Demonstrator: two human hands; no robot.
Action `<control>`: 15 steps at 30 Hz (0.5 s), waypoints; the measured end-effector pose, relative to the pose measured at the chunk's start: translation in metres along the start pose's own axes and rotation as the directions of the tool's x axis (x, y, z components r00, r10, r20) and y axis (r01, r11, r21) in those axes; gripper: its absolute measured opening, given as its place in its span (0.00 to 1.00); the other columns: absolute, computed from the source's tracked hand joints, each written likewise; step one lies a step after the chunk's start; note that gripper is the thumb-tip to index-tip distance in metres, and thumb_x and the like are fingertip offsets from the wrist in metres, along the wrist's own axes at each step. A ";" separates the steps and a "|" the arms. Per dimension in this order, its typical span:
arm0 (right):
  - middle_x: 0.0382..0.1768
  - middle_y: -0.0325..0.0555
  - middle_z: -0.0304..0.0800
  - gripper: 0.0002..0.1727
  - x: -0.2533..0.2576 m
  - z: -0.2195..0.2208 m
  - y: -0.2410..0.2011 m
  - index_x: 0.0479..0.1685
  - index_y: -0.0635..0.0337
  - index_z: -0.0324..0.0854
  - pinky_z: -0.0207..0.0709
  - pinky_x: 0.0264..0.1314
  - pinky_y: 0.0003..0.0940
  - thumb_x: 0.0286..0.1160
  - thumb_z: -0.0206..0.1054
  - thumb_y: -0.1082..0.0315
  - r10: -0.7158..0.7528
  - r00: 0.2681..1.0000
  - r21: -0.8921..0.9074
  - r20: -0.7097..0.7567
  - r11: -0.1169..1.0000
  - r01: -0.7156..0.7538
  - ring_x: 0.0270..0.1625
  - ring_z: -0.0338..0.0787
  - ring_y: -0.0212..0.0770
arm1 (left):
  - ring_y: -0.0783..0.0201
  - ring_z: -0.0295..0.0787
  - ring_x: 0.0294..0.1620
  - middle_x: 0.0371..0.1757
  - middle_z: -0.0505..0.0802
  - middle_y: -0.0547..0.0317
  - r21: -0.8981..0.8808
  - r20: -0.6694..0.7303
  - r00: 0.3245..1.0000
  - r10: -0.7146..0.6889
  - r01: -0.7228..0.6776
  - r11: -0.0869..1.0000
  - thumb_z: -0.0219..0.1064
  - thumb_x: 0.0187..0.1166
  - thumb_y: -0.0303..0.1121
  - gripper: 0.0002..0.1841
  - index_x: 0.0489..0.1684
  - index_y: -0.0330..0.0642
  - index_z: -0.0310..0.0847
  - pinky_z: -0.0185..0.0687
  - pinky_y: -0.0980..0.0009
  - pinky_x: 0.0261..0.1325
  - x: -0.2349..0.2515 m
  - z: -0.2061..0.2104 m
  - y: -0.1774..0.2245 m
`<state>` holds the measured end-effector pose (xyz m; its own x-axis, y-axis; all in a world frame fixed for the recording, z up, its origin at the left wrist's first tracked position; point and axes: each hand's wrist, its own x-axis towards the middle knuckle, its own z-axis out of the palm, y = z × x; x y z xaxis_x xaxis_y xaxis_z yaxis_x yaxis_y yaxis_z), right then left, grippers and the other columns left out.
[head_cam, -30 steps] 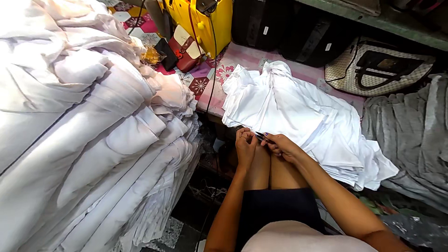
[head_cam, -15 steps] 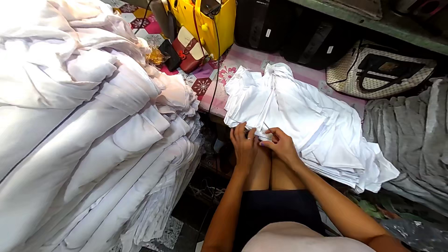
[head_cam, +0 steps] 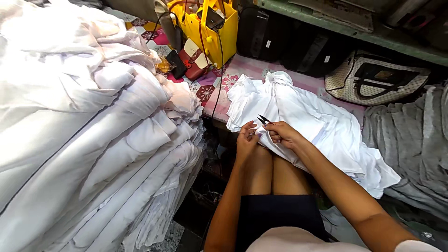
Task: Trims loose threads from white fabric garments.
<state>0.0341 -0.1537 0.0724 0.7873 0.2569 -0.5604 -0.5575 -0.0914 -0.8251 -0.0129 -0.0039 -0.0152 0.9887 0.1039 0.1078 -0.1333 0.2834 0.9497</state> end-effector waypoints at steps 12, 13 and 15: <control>0.15 0.26 0.62 0.26 -0.013 0.006 -0.006 0.47 0.60 0.83 0.56 0.18 0.19 0.97 0.44 0.52 -0.068 0.996 -0.208 -0.064 0.977 0.053 0.13 0.58 0.23 | 0.73 0.91 0.31 0.34 0.93 0.53 0.325 -0.098 0.992 -0.079 0.107 0.940 0.65 0.81 0.24 0.07 0.43 0.26 0.86 0.89 0.76 0.41 -0.011 -0.021 0.008; 0.14 0.26 0.61 0.27 -0.021 0.006 -0.010 0.48 0.61 0.84 0.55 0.17 0.19 0.98 0.43 0.52 -0.057 0.997 -0.224 -0.052 0.974 0.044 0.13 0.57 0.23 | 0.73 0.90 0.29 0.32 0.92 0.56 0.285 -0.118 0.985 -0.123 0.152 0.946 0.65 0.81 0.24 0.06 0.43 0.27 0.85 0.89 0.77 0.39 -0.013 -0.022 0.010; 0.13 0.25 0.60 0.26 -0.034 0.005 -0.010 0.44 0.60 0.85 0.53 0.16 0.18 0.98 0.43 0.55 0.005 1.000 -0.253 0.008 0.968 -0.003 0.12 0.56 0.22 | 0.75 0.89 0.26 0.29 0.91 0.59 0.224 -0.131 0.979 -0.158 0.184 0.957 0.65 0.80 0.23 0.05 0.41 0.28 0.84 0.88 0.77 0.36 -0.016 -0.024 0.013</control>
<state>0.0119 -0.1567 0.1003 0.7821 0.2645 -0.5642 -0.4753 -0.3323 -0.8147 -0.0323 0.0209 -0.0121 0.9798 0.1818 -0.0828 0.0697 0.0772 0.9946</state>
